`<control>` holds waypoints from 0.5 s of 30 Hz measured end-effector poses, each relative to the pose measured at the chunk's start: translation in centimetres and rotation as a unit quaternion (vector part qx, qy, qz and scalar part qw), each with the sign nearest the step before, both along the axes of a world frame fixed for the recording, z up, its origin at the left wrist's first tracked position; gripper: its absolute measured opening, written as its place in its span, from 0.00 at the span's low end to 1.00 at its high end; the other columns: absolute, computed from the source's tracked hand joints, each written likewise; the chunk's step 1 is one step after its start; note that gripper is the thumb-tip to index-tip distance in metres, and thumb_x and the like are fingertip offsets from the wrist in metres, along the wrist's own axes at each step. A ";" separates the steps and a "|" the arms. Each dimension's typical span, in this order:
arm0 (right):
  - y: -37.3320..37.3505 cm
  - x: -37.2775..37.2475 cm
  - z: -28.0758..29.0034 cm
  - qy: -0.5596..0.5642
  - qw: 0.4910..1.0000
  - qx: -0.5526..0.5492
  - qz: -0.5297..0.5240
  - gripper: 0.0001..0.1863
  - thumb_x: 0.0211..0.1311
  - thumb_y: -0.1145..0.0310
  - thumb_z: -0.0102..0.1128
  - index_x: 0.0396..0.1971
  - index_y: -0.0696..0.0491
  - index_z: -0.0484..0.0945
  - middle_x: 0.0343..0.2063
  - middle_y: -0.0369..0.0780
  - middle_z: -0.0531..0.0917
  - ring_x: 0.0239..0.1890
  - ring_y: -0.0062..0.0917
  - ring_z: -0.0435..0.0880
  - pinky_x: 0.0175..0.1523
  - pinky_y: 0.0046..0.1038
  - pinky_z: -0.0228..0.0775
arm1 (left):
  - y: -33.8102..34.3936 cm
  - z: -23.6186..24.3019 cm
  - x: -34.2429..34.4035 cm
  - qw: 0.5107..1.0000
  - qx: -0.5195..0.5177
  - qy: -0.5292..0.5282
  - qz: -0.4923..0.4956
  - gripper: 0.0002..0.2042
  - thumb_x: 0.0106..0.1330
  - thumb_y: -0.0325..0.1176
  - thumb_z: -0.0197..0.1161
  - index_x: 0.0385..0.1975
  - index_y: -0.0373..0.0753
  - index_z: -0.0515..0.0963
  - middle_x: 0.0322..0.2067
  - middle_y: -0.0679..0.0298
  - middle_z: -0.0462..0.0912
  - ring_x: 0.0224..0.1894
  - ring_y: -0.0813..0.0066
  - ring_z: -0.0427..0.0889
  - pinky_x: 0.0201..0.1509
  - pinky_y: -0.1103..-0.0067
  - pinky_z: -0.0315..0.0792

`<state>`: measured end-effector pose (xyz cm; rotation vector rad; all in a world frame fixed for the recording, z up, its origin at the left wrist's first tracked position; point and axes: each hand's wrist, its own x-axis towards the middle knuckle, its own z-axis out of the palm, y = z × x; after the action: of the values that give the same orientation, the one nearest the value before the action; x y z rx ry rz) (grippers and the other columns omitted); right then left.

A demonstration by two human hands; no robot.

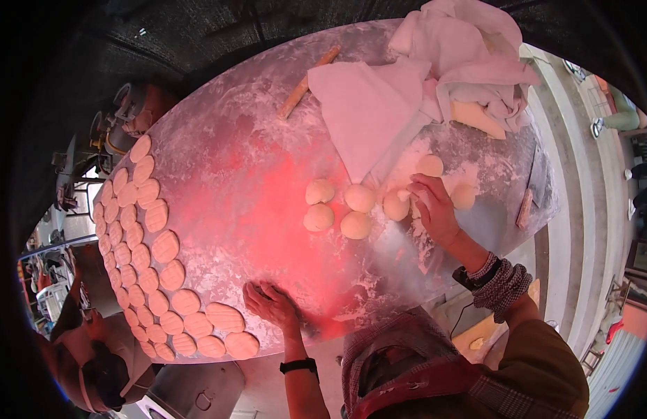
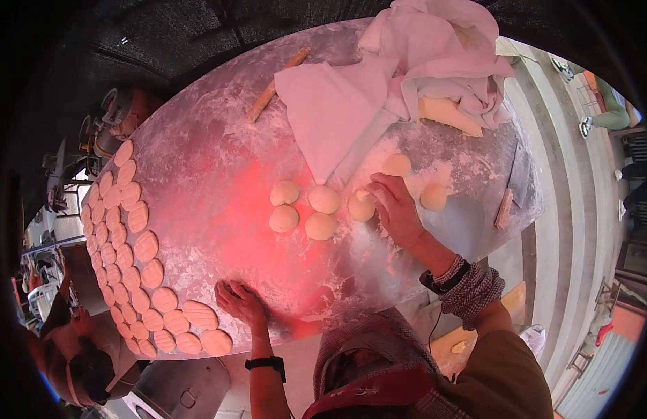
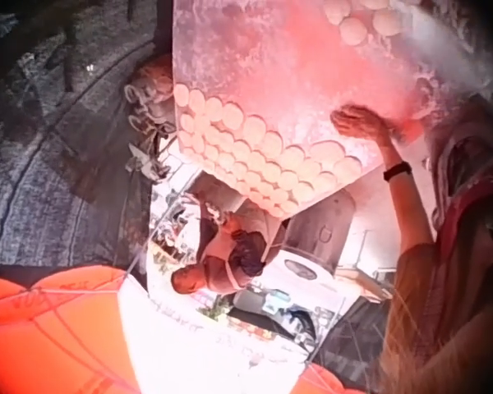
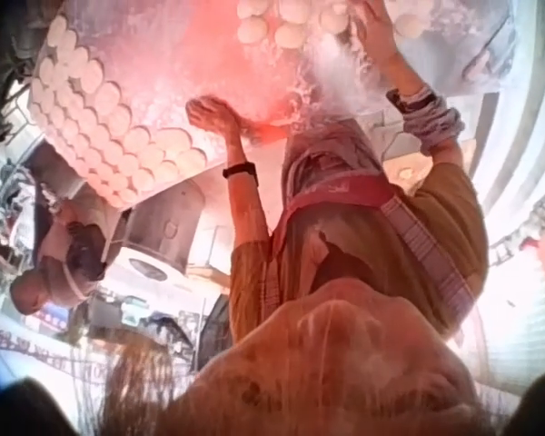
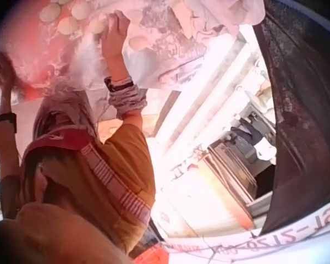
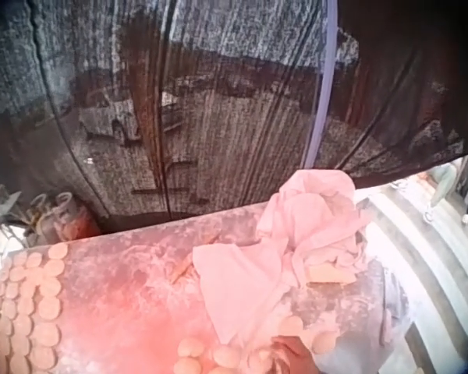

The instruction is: Rolling out and shaping small pieces of dough into flat circles on a metal table.

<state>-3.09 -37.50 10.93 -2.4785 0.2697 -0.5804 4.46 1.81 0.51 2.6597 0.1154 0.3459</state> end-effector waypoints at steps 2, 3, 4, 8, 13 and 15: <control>-7.7 -1.3 -0.7 0.027 0.995 -0.047 -0.085 0.16 0.58 0.80 0.58 0.48 0.58 0.77 0.53 0.44 0.75 0.52 0.40 0.76 0.56 0.34 0.73 | -0.2 -0.1 0.2 0.999 0.027 0.023 -0.008 0.24 0.74 0.44 0.50 0.61 0.31 0.69 0.61 0.46 0.70 0.63 0.48 0.67 0.66 0.58 0.60; -10.6 -1.7 -1.3 0.093 0.988 -0.073 -0.095 0.15 0.60 0.77 0.58 0.48 0.58 0.77 0.55 0.44 0.74 0.54 0.40 0.75 0.58 0.35 0.72 | -0.1 0.0 0.4 0.998 0.012 0.060 -0.015 0.27 0.75 0.46 0.46 0.65 0.30 0.64 0.67 0.45 0.63 0.69 0.48 0.61 0.70 0.57 0.54; -11.6 -0.8 -0.4 0.078 0.975 -0.181 -0.098 0.14 0.61 0.76 0.58 0.47 0.58 0.78 0.56 0.44 0.74 0.55 0.40 0.75 0.59 0.35 0.71 | -0.8 0.0 0.9 0.995 0.034 0.094 0.024 0.29 0.76 0.48 0.43 0.68 0.31 0.61 0.69 0.46 0.59 0.71 0.49 0.57 0.72 0.57 0.51; -10.7 7.4 1.7 0.016 0.994 -0.110 -0.008 0.14 0.61 0.74 0.59 0.47 0.57 0.79 0.57 0.43 0.74 0.58 0.38 0.73 0.60 0.35 0.71 | -6.7 -1.2 2.7 0.979 0.111 0.158 0.064 0.33 0.76 0.52 0.38 0.74 0.36 0.49 0.75 0.51 0.47 0.77 0.54 0.45 0.76 0.57 0.40; -6.9 25.6 -1.4 -0.014 0.980 -0.142 0.140 0.20 0.60 0.74 0.56 0.53 0.53 0.77 0.60 0.42 0.73 0.64 0.36 0.68 0.68 0.34 0.63 | -13.7 -0.1 4.1 0.972 0.138 0.175 -0.078 0.33 0.75 0.52 0.39 0.75 0.41 0.48 0.75 0.56 0.46 0.77 0.58 0.43 0.76 0.58 0.39; -8.0 31.6 -4.5 0.040 0.972 -0.196 0.127 0.23 0.60 0.72 0.57 0.57 0.51 0.75 0.62 0.40 0.72 0.67 0.35 0.65 0.69 0.35 0.61 | -14.3 -0.1 3.8 0.966 0.159 0.189 -0.076 0.33 0.74 0.53 0.40 0.75 0.42 0.49 0.75 0.57 0.47 0.77 0.58 0.43 0.76 0.58 0.40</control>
<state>28.48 -45.49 6.39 -2.8601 -0.1474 -0.4596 8.27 -12.52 0.44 2.9985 -0.0306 -0.2175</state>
